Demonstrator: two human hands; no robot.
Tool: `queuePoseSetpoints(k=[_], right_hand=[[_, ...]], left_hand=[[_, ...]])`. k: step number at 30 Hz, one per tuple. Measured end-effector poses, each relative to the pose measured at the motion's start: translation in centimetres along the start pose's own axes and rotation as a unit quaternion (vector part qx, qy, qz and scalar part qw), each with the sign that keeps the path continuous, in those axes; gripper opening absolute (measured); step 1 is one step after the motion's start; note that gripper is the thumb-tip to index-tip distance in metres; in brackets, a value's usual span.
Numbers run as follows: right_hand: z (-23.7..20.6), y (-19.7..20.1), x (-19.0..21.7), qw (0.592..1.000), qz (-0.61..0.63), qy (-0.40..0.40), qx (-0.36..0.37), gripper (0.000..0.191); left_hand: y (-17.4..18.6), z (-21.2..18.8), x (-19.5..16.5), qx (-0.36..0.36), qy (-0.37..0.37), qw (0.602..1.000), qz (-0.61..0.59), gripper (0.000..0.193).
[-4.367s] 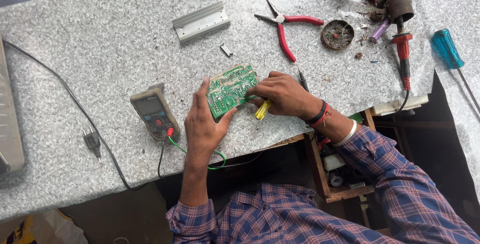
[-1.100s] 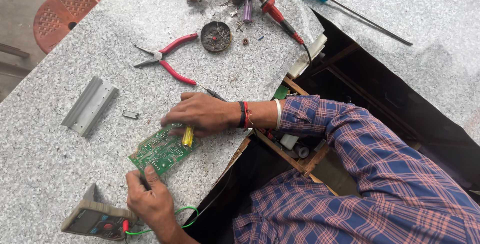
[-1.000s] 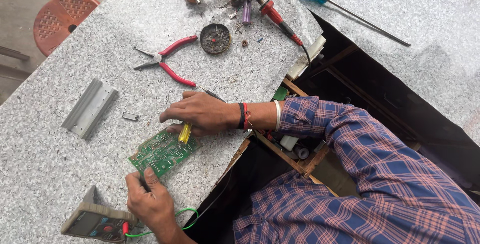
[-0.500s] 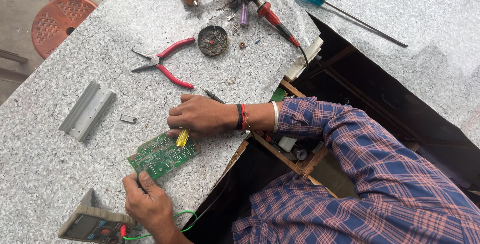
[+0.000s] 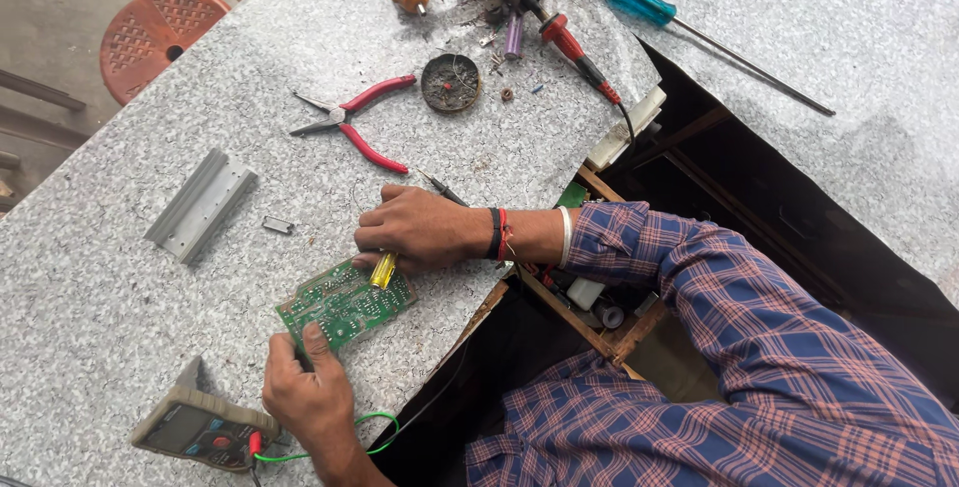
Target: The person holds a green circuit board on a workbench and uses a screwdriver to work on its components, repositioning and turning the board repeatedly. A multimeter with attached probes sits beside the board as the person continues working on it with the screwdriver.
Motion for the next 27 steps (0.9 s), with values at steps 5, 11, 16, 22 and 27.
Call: queuePoseSetpoints(k=[5, 11, 16, 22, 27], right_hand=[[0.1, 0.2, 0.0, 1.000, 0.010, 0.006, 0.004, 0.035], [0.3, 0.3, 0.1, 1.000, 0.016, 0.005, -0.003, 0.034], [0.3, 0.3, -0.1, 1.000, 0.012, 0.009, -0.008, 0.034], [0.6, 0.3, 0.0, 1.000, 0.009, 0.011, -0.007, 0.035], [0.8, 0.1, -0.1, 1.000, -0.003, 0.009, -0.001, 0.032]], left_hand=[[0.0, 0.1, 0.2, -0.006, -0.012, 1.000, 0.004, 0.042], [-0.2, 0.3, 0.3, 0.000, 0.003, 1.000, 0.013, 0.039], [-0.1, 0.5, -0.1, 0.002, 0.006, 1.000, -0.008, 0.035], [0.6, 0.7, -0.9, 0.016, 0.011, 0.999, -0.028, 0.041], [0.9, 1.0, -1.3, 0.001, -0.025, 1.000, -0.012, 0.042]])
Point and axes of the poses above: each hand's wrist, its own z-axis towards the middle knuckle, its own y-axis out of the back of the hand, x = y × z, the point moved 2 cm from there along z, towards the middle knuckle, and after that the axes turned 1 degree about x, right-handed, at the moved point
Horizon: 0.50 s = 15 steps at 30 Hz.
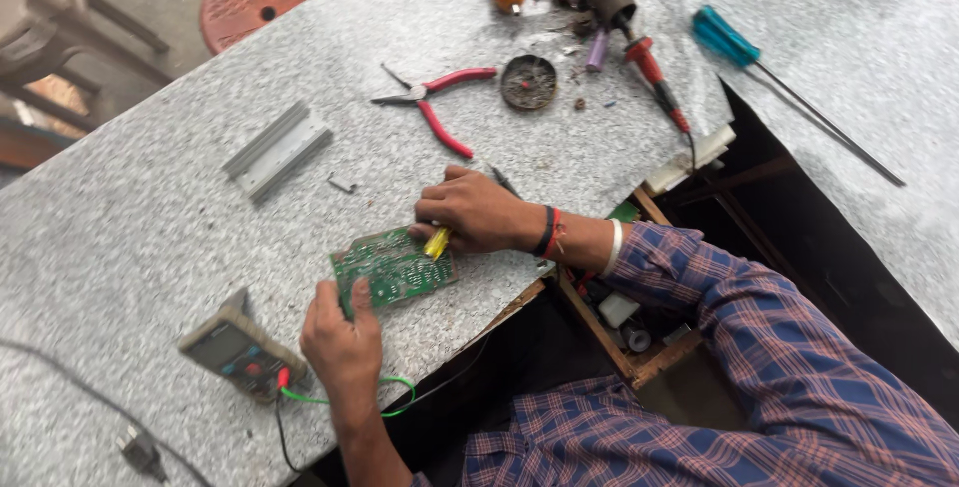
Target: The person holds a green circuit board on a workbench and uses a screwdriver to work on its components, repositioning and turning the board repeatedly. A multimeter with attached probes sits beside the board as the person continues working on it with the screwdriver.
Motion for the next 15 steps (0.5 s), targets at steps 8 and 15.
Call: queuePoseSetpoints(k=[8, 15], right_hand=[[0.41, 0.26, 0.11, 1.000, 0.004, 0.010, -0.003, 0.025], [0.91, 0.16, 0.32, 1.000, -0.011, -0.002, 0.017, 0.024]], left_hand=[[-0.15, 0.44, 0.50, 0.011, 0.031, 0.999, -0.006, 0.039], [-0.08, 0.54, 0.69, 0.019, 0.054, 0.998, -0.023, 0.039]])
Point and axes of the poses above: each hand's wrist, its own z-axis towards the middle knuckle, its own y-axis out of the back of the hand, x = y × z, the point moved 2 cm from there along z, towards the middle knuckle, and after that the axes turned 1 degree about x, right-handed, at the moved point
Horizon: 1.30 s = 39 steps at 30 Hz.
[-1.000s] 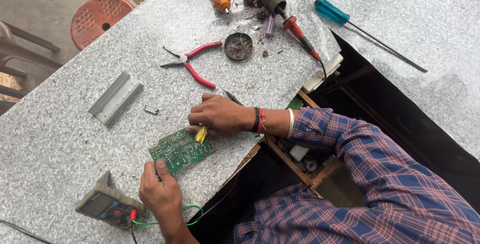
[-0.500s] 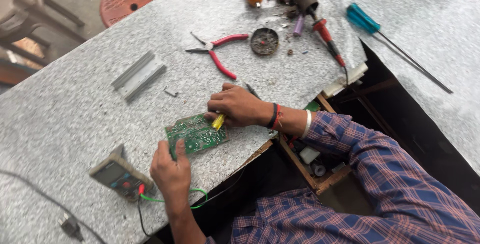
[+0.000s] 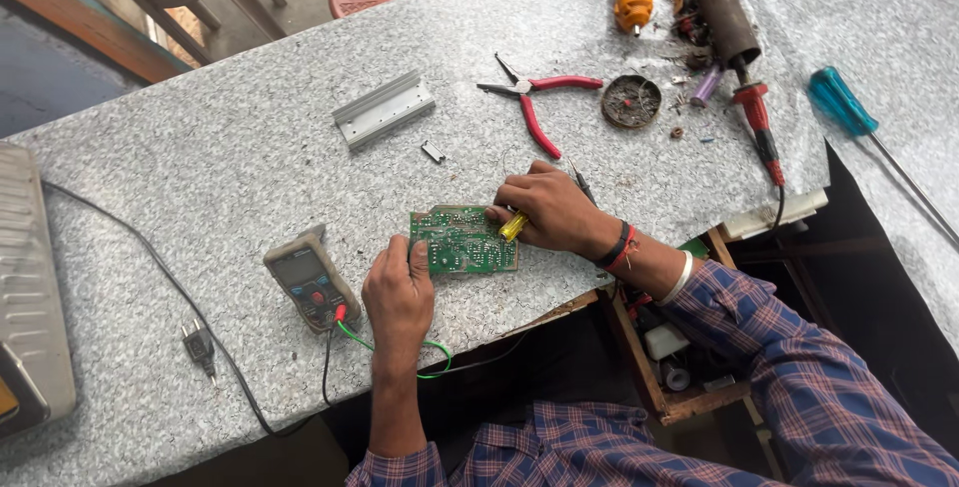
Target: The person holds a green circuit board on a workbench and uses a screwdriver to work on its components, repositioning and turning the board repeatedly. A multimeter with attached probes sits beside the board as the person continues working on it with the screwdriver.
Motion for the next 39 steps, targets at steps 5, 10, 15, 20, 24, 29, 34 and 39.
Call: queuePoseSetpoints(k=[5, 10, 15, 20, 24, 29, 34, 39], right_hand=[[0.0, 0.1, 0.0, 1.000, -0.001, 0.003, -0.008, 0.024], [-0.1, 0.3, 0.1, 1.000, 0.010, 0.011, 0.015, 0.028], [-0.3, 0.4, 0.1, 1.000, 0.008, 0.029, 0.010, 0.036], [-0.4, 0.0, -0.1, 0.999, -0.003, 0.027, 0.024, 0.041], [-0.5, -0.1, -0.2, 0.999, -0.004, 0.027, 0.027, 0.041], [-0.6, -0.1, -0.2, 0.999, 0.015, 0.034, 0.018, 0.040], [-0.7, 0.1, -0.2, 0.999, 0.012, 0.044, 0.007, 0.040], [-0.9, 0.1, -0.2, 0.999, 0.014, 0.048, 0.009, 0.039]], left_hand=[[0.4, 0.1, -0.4, -0.003, -0.026, 1.000, -0.004, 0.040], [0.5, 0.0, -0.6, -0.008, -0.018, 1.000, -0.009, 0.037], [0.3, -0.1, -0.8, -0.002, -0.015, 1.000, 0.005, 0.035], [0.0, 0.0, -0.7, -0.014, -0.039, 0.998, 0.037, 0.038], [-0.2, -0.2, -0.1, 0.015, -0.011, 0.999, 0.036, 0.044], [-0.4, -0.5, 0.4, 0.017, -0.014, 0.998, 0.059, 0.048], [-0.6, -0.2, 0.4, 0.005, -0.037, 0.996, 0.083, 0.049], [-0.8, -0.5, 0.5, 0.017, -0.023, 0.996, 0.090, 0.045]])
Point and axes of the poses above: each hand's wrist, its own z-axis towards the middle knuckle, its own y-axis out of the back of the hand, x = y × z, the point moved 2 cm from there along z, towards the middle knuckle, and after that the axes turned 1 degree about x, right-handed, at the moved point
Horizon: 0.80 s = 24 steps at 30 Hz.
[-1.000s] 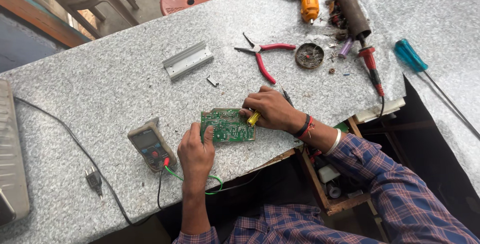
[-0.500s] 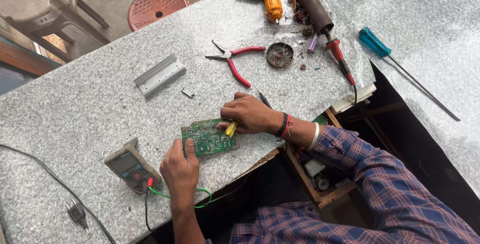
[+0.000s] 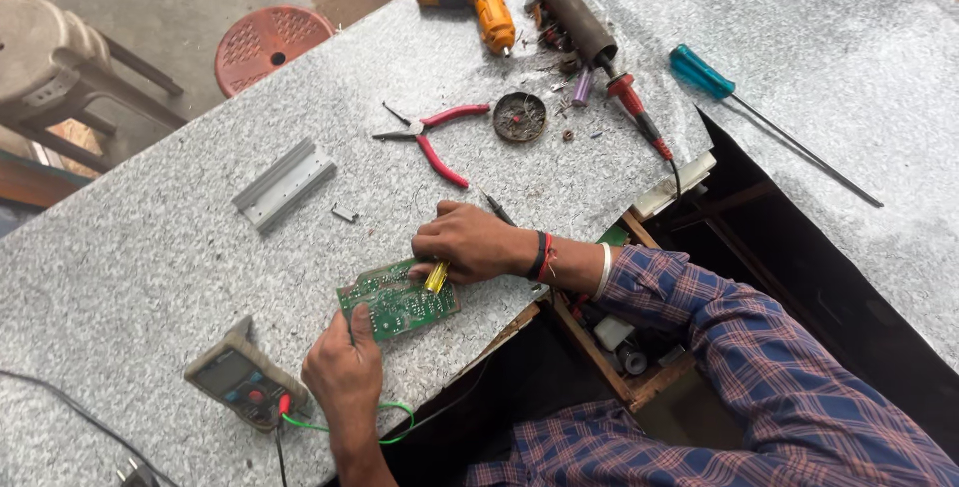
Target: The person holds a green circuit board on a workbench and uses a screwdriver to work on its components, repositioning and turning the board repeatedly. A multimeter with attached probes sits beside the board as the person continues working on it with the screwdriver.
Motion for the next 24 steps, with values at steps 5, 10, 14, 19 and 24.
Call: queuePoseSetpoints(k=[5, 10, 14, 19, 24], right_hand=[[-0.16, -0.15, 0.01, 1.000, -0.001, 0.004, -0.004, 0.039], [-0.26, -0.31, -0.01, 1.000, 0.006, -0.003, -0.006, 0.040], [-0.28, -0.38, -0.14, 1.000, 0.005, -0.005, -0.003, 0.042], [-0.32, -0.48, -0.15, 1.000, 0.001, -0.005, 0.003, 0.042], [-0.28, -0.39, 0.00, 1.000, 0.011, -0.007, 0.004, 0.041]], left_hand=[[0.08, -0.19, -0.13, 0.003, 0.001, 1.000, 0.001, 0.043], [0.33, -0.22, -0.32, -0.004, -0.012, 1.000, 0.002, 0.044], [0.34, -0.18, -0.55, 0.002, -0.001, 1.000, -0.009, 0.045], [0.30, -0.19, -0.47, 0.016, 0.013, 1.000, -0.001, 0.047], [0.18, -0.31, -0.21, 0.019, 0.011, 1.000, 0.009, 0.048]])
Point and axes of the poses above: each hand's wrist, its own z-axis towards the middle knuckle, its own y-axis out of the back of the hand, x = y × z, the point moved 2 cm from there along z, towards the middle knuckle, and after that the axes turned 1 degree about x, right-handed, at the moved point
